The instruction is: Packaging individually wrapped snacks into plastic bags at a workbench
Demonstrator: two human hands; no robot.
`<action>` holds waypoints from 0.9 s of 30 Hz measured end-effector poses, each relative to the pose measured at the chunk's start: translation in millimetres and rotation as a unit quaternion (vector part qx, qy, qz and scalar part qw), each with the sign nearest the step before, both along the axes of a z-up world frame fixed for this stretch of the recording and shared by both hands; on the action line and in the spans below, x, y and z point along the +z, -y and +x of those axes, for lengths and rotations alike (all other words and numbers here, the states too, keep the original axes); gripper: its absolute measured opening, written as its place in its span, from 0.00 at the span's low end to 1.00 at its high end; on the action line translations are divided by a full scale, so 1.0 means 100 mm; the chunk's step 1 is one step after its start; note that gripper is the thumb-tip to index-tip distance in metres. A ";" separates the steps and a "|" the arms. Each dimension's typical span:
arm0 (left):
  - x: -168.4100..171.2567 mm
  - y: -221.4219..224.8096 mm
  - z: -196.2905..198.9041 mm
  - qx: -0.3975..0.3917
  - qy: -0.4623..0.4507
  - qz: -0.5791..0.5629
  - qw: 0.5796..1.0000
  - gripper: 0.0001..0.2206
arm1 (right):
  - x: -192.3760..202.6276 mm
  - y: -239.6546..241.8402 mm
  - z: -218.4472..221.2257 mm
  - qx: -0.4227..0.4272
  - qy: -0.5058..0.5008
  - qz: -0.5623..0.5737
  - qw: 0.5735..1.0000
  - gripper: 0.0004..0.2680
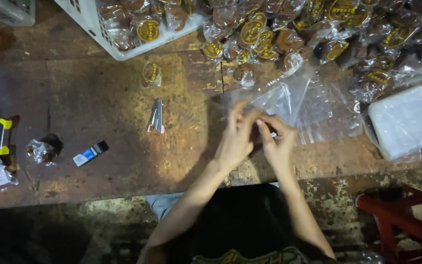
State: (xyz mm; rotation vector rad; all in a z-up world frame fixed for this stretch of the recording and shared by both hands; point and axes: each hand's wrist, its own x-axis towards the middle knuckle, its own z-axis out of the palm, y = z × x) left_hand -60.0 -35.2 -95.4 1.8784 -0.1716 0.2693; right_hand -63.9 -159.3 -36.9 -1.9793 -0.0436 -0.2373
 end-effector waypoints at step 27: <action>-0.27 0.14 0.57 0.005 0.124 0.388 0.913 0.17 | -0.71 0.45 -0.71 -0.091 0.014 -0.256 0.962 0.08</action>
